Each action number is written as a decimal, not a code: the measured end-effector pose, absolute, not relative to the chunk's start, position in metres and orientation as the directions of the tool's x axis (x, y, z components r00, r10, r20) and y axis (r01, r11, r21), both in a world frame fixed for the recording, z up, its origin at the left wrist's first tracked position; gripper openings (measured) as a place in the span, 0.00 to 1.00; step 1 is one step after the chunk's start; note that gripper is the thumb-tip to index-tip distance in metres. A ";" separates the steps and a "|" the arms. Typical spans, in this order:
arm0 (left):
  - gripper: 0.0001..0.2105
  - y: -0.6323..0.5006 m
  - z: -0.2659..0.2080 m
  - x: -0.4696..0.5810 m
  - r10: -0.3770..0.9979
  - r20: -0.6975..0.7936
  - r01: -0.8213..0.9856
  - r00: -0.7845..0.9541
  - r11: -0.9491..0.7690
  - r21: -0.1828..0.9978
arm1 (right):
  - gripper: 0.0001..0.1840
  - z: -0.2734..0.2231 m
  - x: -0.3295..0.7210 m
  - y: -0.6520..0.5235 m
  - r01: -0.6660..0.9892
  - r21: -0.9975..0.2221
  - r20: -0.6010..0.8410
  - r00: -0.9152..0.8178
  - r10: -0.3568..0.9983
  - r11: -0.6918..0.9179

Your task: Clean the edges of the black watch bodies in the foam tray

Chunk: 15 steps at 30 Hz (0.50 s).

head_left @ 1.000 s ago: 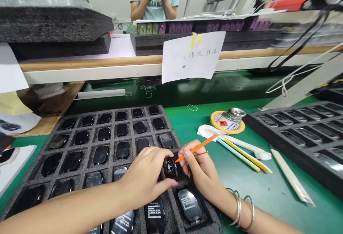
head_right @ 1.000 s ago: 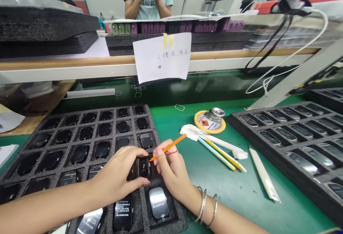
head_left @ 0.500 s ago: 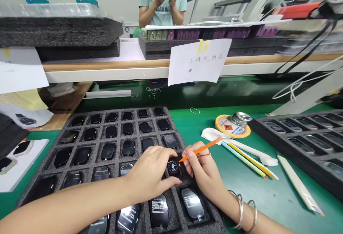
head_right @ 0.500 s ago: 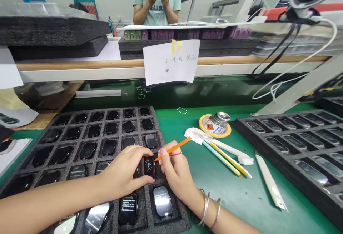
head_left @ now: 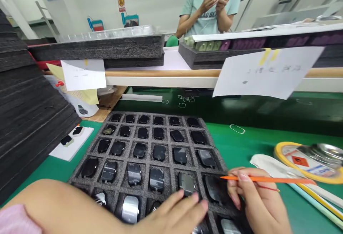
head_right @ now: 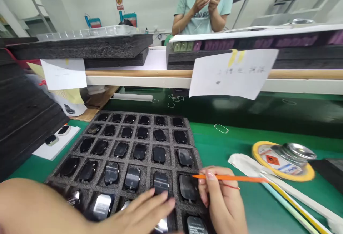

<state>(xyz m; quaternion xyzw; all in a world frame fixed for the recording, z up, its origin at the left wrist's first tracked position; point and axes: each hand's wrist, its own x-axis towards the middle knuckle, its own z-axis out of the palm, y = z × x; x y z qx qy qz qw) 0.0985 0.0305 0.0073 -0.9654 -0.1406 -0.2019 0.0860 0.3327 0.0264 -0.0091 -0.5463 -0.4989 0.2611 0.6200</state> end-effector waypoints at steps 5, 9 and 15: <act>0.21 0.032 0.001 0.058 0.158 0.342 0.271 0.926 -0.910 -0.314 | 0.16 -0.009 0.329 0.031 0.314 -0.929 0.304 0.345 0.888 0.196; 0.20 0.054 0.011 0.051 0.163 0.365 0.251 0.917 -0.945 -0.209 | 0.18 -0.010 0.327 0.049 0.402 -0.895 0.333 0.310 0.890 0.195; 0.27 0.090 0.008 0.047 0.181 0.355 0.209 0.917 -0.977 -0.040 | 0.23 -0.011 0.322 0.091 0.453 -0.874 0.337 0.299 0.893 0.179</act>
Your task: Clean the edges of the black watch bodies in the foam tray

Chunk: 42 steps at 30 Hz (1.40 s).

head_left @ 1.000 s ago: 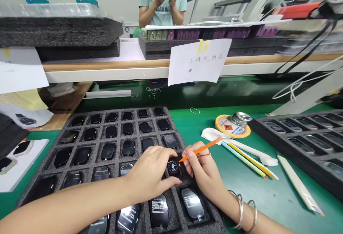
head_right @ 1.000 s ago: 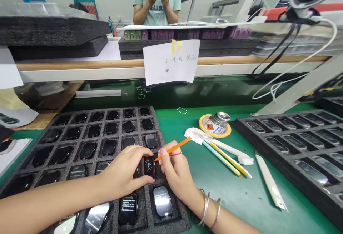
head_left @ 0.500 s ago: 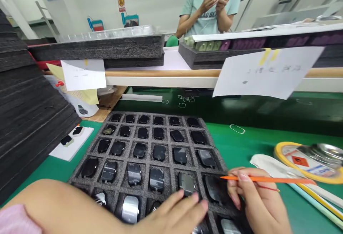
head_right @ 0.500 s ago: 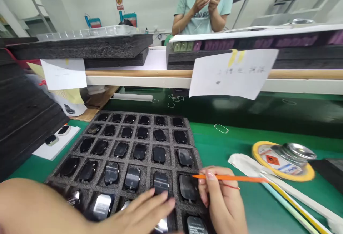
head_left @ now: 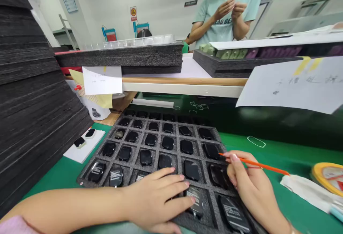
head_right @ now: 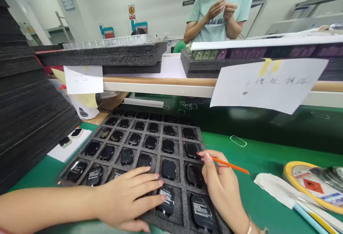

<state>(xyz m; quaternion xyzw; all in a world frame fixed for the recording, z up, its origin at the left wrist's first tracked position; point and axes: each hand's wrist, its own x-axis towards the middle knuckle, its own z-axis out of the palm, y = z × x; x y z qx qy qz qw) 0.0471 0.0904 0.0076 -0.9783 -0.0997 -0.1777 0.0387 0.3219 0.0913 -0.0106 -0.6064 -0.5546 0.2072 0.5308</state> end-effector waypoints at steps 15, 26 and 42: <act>0.31 0.086 0.012 0.049 0.322 0.286 0.350 0.903 -0.935 -0.051 | 0.20 0.070 0.225 0.125 0.089 -0.959 0.252 -0.174 0.952 0.270; 0.32 0.088 0.014 0.037 0.352 0.178 0.354 0.919 -0.935 0.020 | 0.10 0.143 0.166 0.148 -0.284 -0.836 0.535 -0.231 0.812 0.470; 0.29 0.080 0.027 0.130 0.351 0.206 0.285 0.913 -0.913 0.292 | 0.21 -0.005 0.328 0.053 -0.110 -0.984 0.096 0.351 0.931 0.143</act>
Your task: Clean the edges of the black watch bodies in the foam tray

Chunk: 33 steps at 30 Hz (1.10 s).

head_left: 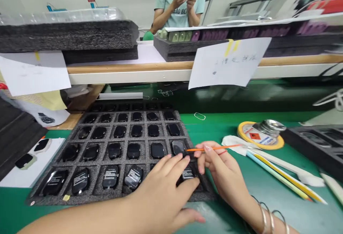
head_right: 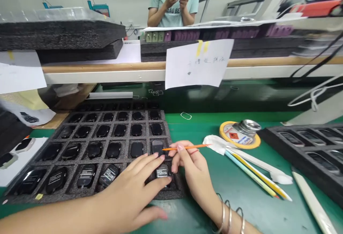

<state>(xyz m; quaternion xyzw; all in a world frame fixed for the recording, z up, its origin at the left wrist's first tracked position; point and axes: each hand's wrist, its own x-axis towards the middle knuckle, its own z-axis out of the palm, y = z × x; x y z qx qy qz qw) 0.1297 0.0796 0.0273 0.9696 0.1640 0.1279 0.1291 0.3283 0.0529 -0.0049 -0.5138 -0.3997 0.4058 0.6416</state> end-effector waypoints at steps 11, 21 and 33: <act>0.13 0.082 0.014 0.128 0.414 0.433 0.309 0.800 -0.904 0.295 | 0.20 -0.006 0.325 0.051 -0.129 -0.969 0.159 0.321 0.934 0.210; 0.09 0.084 0.010 0.134 0.351 0.560 0.254 0.750 -0.935 0.246 | 0.15 -0.009 0.314 0.039 -0.104 -0.955 0.249 0.237 0.939 0.279; 0.23 0.081 0.013 0.134 0.486 0.432 0.310 0.760 -0.855 0.416 | 0.16 -0.011 0.313 0.036 -0.004 -0.963 0.266 0.181 0.947 0.271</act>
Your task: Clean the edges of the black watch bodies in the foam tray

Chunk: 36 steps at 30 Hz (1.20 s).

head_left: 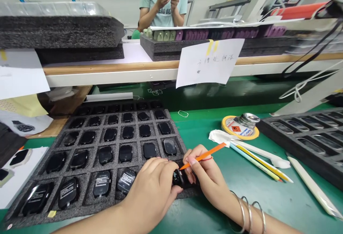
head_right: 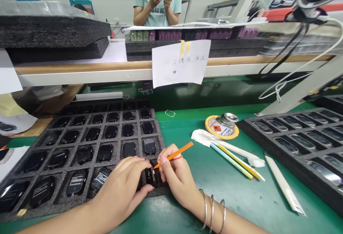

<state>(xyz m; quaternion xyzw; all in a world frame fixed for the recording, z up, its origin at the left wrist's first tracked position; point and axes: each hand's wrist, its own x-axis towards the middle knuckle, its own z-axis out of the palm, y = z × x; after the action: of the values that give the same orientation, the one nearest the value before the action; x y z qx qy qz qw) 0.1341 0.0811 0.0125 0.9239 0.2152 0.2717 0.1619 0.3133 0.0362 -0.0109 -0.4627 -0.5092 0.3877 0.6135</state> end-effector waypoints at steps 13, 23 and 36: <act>0.19 0.077 0.028 0.117 0.520 0.364 0.418 0.773 -0.849 0.323 | 0.18 -0.013 0.315 0.037 0.106 -0.966 0.252 0.192 0.949 0.235; 0.17 0.083 0.025 0.076 0.534 0.274 0.406 0.800 -0.818 0.408 | 0.20 -0.005 0.317 0.042 0.106 -0.964 0.261 0.177 0.949 0.246; 0.16 0.091 0.016 0.070 0.585 0.339 0.354 0.737 -0.761 0.543 | 0.18 0.014 0.273 0.055 -0.117 -0.977 0.166 0.101 0.981 0.177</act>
<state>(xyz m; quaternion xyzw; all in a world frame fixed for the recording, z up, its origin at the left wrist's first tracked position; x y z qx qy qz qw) 0.0702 0.0907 0.0162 0.9037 0.2598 0.2529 0.2280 0.2733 0.0548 0.0137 -0.4448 -0.4859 0.4621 0.5937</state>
